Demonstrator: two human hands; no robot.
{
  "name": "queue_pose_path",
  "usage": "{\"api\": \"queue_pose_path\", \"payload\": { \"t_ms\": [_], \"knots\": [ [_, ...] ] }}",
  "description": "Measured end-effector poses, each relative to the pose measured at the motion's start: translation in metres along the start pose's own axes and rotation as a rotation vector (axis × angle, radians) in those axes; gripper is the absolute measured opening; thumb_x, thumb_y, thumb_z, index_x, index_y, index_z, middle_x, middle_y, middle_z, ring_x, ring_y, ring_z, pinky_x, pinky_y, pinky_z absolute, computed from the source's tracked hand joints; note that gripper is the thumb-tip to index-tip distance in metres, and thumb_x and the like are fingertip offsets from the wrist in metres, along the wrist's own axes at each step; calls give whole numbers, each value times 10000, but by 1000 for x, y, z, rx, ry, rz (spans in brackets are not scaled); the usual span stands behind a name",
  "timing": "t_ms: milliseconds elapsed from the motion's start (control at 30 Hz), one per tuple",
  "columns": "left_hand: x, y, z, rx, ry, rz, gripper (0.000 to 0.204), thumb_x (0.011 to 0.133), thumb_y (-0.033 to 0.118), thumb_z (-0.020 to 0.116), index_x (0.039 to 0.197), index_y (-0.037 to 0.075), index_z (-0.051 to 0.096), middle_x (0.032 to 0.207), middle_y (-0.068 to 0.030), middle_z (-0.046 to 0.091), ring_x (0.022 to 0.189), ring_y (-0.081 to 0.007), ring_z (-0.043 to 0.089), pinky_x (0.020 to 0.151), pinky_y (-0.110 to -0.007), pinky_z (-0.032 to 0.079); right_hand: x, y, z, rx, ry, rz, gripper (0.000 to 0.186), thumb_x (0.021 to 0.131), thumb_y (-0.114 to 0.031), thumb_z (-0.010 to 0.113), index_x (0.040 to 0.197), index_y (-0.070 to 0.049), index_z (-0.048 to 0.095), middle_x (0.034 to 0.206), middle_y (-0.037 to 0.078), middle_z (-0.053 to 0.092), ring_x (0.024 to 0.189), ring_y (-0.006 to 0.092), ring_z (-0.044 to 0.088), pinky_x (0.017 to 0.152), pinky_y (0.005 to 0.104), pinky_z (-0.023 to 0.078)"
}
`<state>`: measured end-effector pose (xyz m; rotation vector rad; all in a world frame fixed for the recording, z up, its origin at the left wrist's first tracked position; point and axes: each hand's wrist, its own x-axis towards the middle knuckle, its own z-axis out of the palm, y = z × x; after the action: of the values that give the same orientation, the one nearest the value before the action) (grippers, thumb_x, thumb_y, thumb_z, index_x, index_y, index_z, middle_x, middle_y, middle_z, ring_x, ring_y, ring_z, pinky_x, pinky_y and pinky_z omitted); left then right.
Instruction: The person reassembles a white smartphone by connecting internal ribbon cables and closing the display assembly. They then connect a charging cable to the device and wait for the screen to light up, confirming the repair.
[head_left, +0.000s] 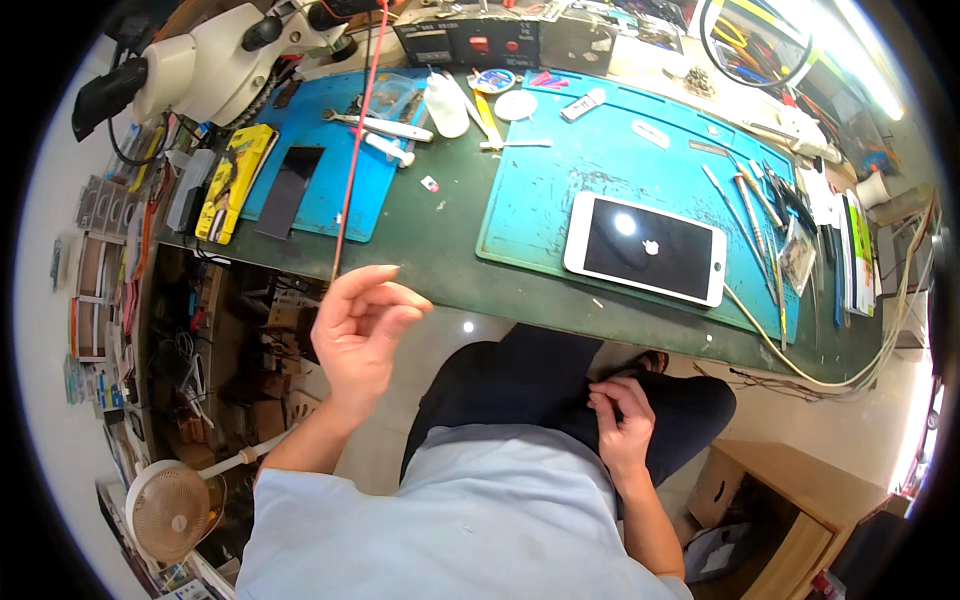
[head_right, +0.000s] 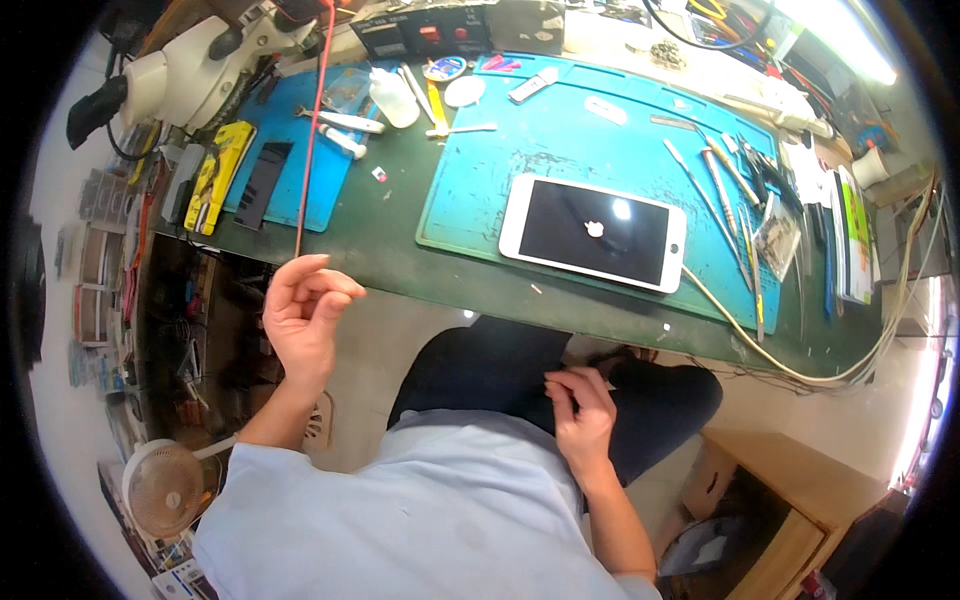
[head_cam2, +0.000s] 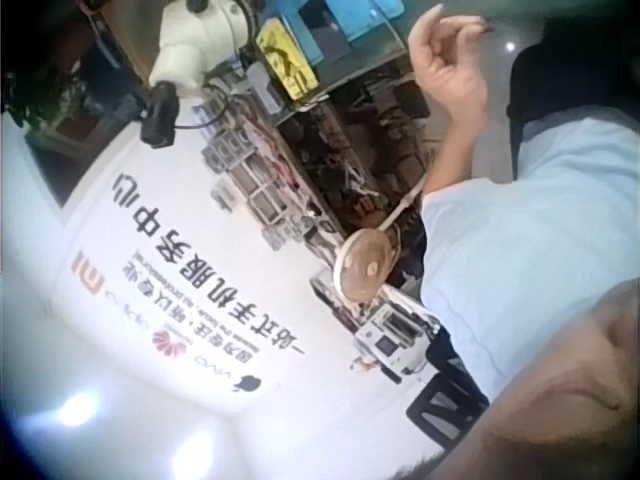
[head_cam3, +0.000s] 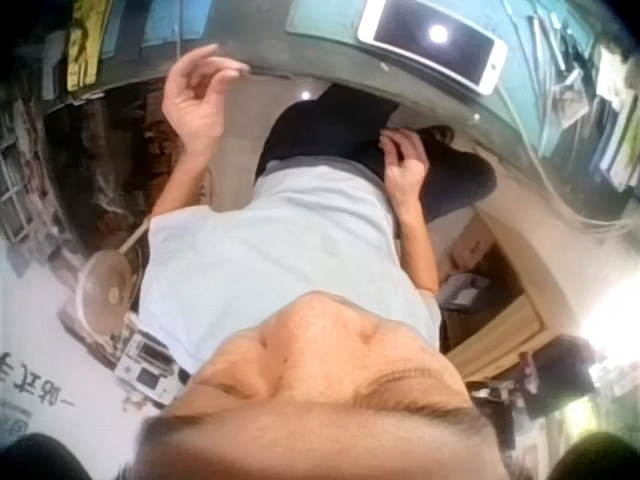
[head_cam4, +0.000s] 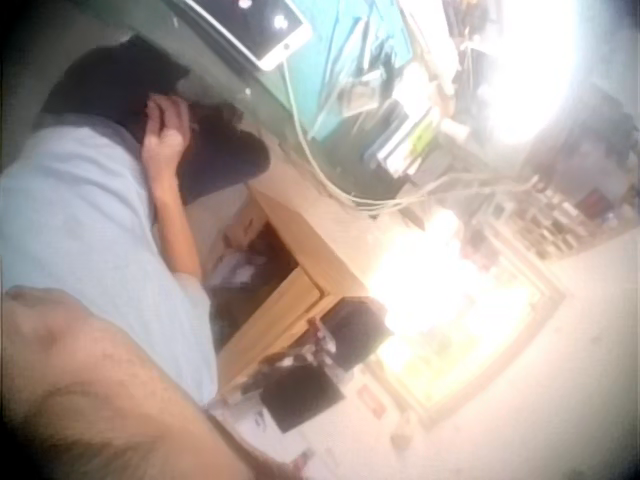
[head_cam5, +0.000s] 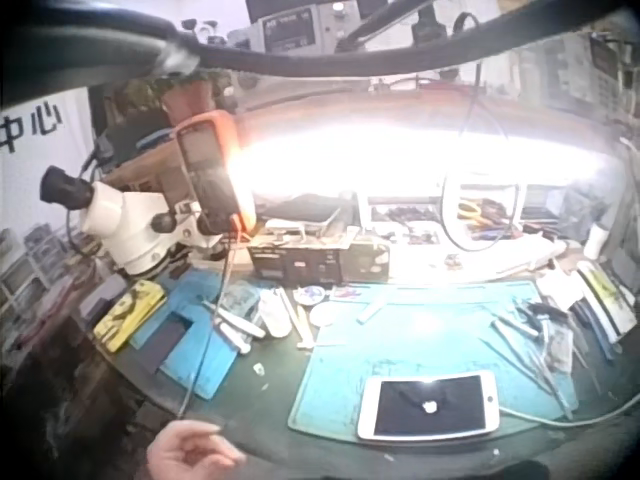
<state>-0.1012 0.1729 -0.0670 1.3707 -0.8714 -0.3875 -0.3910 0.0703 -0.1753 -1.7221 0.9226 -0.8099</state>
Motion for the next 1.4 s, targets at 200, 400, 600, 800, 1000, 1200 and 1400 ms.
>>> {"api": "queue_pose_path", "payload": {
  "t_ms": [200,400,600,800,1000,1200,1400],
  "knots": [
    [-19,3,40,-94,-276,-112,373,923,-29,712,1269,5,574,919,-105,732,853,-160,719,780,-282,576,27,-77,3,138,-30,-385,186,823,68,771,974,-25,715,944,103,655,795,195,649,658,271,530],
    [-25,-2,59,7,-427,-43,418,887,-17,756,1270,14,591,943,-102,746,879,-160,727,796,-299,578,44,-81,13,-32,-88,-427,192,783,27,772,942,-22,676,1018,138,702,852,294,704,750,369,572],
    [-36,-5,77,-68,-465,-28,497,869,-78,742,1320,-12,543,971,-111,728,944,-186,703,879,-319,547,28,-80,17,302,-74,-75,107,926,-11,704,1031,-3,685,885,102,702,773,173,715,676,268,565],
    [-40,-6,83,-52,-431,-7,595,859,-120,716,1391,-12,474,978,-103,729,960,-174,695,880,-304,530,24,-82,12,615,-173,201,131,1000,-61,646,1083,35,677,976,81,718,790,124,704,712,254,573],
    [-39,-10,78,135,-455,232,642,860,-133,687,1431,-24,414,974,-119,748,890,-187,717,821,-315,552,22,-79,14,758,-253,341,192,1014,-88,634,1147,46,669,998,75,716,830,120,690,749,264,583],
    [-36,-13,79,277,-443,372,642,827,-146,697,1407,-29,449,984,-103,760,819,-191,706,780,-325,545,22,-76,17,726,-244,334,184,1009,-64,625,1149,39,684,998,70,698,824,123,682,734,261,573],
    [-34,-11,69,371,-435,439,531,927,-87,586,1422,-67,394,1027,-153,744,862,-243,683,856,-372,523,12,-32,-5,440,-256,454,216,1021,-153,613,1106,36,673,910,84,696,783,140,694,712,273,560]
  ]
}}
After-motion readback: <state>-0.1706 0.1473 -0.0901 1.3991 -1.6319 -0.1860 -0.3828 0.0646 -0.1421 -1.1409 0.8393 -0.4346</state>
